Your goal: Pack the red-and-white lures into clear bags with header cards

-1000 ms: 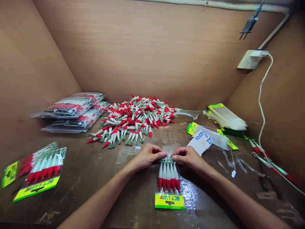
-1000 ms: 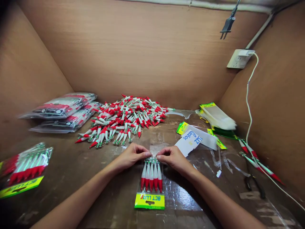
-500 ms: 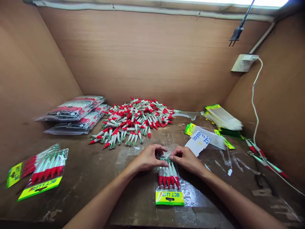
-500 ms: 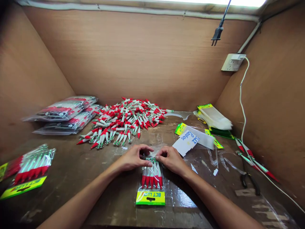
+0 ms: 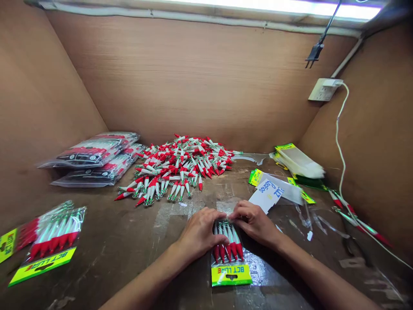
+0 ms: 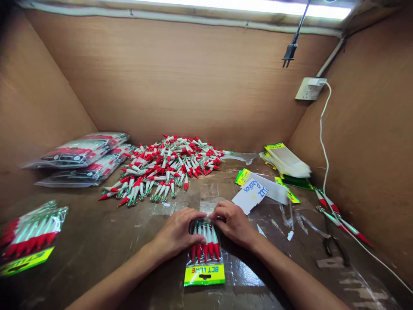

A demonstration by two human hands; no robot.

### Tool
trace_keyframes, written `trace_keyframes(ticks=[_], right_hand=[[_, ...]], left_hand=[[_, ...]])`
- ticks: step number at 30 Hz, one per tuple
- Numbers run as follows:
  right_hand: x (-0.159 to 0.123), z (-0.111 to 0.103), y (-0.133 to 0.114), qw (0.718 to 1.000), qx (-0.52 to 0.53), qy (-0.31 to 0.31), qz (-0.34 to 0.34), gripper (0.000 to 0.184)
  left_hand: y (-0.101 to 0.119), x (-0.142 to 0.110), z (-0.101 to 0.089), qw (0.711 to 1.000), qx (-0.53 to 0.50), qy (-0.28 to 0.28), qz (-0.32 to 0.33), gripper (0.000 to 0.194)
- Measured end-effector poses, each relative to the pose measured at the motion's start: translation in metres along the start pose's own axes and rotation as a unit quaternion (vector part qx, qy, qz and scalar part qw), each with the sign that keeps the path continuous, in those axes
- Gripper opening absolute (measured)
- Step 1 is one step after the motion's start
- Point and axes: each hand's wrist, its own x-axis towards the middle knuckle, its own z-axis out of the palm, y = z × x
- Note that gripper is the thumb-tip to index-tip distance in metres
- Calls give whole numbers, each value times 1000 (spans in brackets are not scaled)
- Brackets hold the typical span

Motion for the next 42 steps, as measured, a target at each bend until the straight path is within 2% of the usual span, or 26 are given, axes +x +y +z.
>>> trace_keyframes(ticks=[7, 13, 16, 19, 22, 24, 28, 30, 32, 34, 35, 37, 39, 40, 42], right_hand=[[-8, -18, -1, 983, -145, -76, -85, 21], [-23, -16, -21, 928, -322, -133, -133, 32], [-41, -14, -29, 909, -368, -140, -136, 52], [-57, -23, -32, 906, -370, -160, -127, 65], [-69, -36, -28, 914, -347, -178, -113, 67], [-75, -41, -26, 929, -321, -163, -88, 61], [-85, -26, -31, 970, -226, -80, 48, 42], [-85, -9, -38, 978, -181, -51, 92, 41], [-82, 8, -45, 984, -135, -20, 113, 41], [-77, 22, -50, 989, -56, 24, 135, 40], [-74, 27, -51, 988, 5, 45, 148, 39], [-68, 32, -52, 968, 161, 79, 176, 41], [-61, 34, -52, 923, 314, 91, 202, 45], [-58, 35, -51, 900, 371, 90, 212, 47], [-53, 34, -51, 865, 435, 94, 232, 46]], left_hand=[[7, -14, 6, 992, 125, 10, 32, 48], [6, -29, 12, 976, 212, 9, 56, 45], [5, -40, 10, 966, 241, -15, 94, 61], [5, -52, 5, 963, 245, -39, 105, 83], [4, -61, 1, 965, 238, -57, 90, 84], [3, -63, 1, 969, 234, -47, 65, 84], [5, -59, 9, 969, 217, 54, -109, 77], [11, -53, 16, 969, 176, 56, -162, 70], [19, -44, 23, 979, 96, 58, -170, 65], [27, -36, 28, 979, -40, 100, -173, 63], [30, -32, 30, 968, -130, 123, -176, 63], [37, -27, 30, 915, -329, 145, -181, 61], [44, -24, 28, 846, -486, 136, -171, 54], [46, -23, 27, 820, -534, 126, -163, 50], [51, -23, 25, 794, -580, 108, -146, 40]])
